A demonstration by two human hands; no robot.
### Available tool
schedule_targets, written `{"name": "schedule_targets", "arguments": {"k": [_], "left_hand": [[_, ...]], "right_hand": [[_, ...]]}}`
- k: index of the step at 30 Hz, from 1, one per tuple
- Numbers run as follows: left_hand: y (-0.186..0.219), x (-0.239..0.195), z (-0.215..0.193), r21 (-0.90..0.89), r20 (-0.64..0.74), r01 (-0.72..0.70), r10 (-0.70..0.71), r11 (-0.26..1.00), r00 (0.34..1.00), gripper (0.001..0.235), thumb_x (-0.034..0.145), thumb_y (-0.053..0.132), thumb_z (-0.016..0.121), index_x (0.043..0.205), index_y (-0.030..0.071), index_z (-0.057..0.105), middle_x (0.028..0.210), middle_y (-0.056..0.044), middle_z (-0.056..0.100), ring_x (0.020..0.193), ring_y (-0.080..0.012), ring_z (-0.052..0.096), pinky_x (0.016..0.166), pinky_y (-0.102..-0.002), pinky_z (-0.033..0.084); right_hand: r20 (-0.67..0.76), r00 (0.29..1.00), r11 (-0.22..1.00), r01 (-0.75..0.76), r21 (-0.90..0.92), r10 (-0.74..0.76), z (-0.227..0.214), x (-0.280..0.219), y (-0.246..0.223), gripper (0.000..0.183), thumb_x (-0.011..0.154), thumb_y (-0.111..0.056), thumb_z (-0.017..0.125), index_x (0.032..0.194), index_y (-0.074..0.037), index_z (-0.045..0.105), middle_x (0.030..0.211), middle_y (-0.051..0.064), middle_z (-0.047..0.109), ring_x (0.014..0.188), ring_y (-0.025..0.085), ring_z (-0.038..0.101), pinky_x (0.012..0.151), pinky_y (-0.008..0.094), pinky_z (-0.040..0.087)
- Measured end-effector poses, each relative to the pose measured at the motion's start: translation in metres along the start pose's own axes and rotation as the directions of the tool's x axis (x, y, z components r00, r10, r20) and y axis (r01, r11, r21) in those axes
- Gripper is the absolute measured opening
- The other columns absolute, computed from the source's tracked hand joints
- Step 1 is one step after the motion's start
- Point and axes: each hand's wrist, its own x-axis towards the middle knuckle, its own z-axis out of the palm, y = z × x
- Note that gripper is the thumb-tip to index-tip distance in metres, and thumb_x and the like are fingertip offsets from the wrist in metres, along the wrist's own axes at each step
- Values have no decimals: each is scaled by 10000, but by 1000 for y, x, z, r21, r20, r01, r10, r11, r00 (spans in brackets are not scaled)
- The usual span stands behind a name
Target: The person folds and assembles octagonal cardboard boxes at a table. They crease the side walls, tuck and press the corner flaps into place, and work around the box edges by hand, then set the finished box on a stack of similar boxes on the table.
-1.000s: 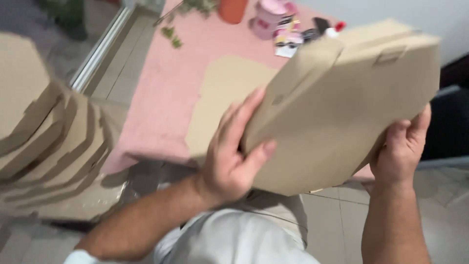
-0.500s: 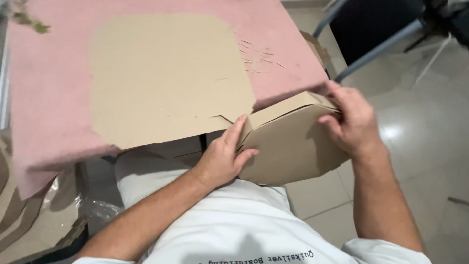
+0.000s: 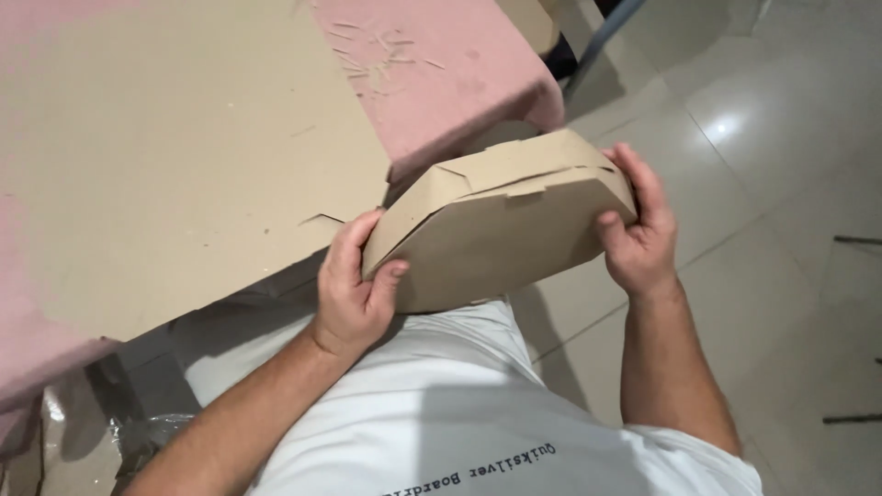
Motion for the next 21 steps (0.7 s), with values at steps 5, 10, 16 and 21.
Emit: {"name": "schedule_targets", "arguments": {"k": [5, 10, 16, 21], "left_hand": [[21, 15, 9, -50, 296, 149, -128, 988, 947, 732, 819, 207, 849, 1393, -85, 502, 1286, -385, 585, 1156, -592, 601, 933, -617, 524], [41, 72, 13, 67, 384, -227, 185, 972, 905, 530, 1025, 190, 756, 1475, 78, 500, 1495, -304, 487, 1321, -450, 569, 1132, -508, 511], [27, 87, 20, 129, 393, -262, 193, 956, 899, 355, 1053, 58, 655, 1401, 55, 589, 1411, -286, 569, 1247, -422, 627, 1038, -484, 527], [21, 78, 31, 213, 393, -286, 186, 934, 900, 418, 1091, 67, 658, 1487, 103, 530, 1455, -307, 555, 1250, -430, 637, 973, -486, 528]], "right_hand": [[135, 983, 982, 142, -124, -126, -24, 17, 7, 597, 989, -397, 643, 1333, 91, 642, 1276, 279, 646, 1221, 454, 637, 1059, 520, 475], [299, 935, 959, 243, -144, -192, 3, 38, -24, 561, 1064, -387, 520, 1386, 70, 566, 1383, 308, 576, 1269, 432, 617, 1096, 489, 525], [72, 985, 962, 170, -213, -158, 17, 17, -27, 397, 1094, -251, 546, 1315, 77, 579, 1406, 344, 543, 1253, 464, 642, 1117, 513, 540], [-90, 974, 939, 173, -297, -208, 29, 1, -27, 261, 1090, -117, 593, 1204, 112, 650, 1266, 327, 653, 1244, 484, 651, 1177, 646, 478]]}}
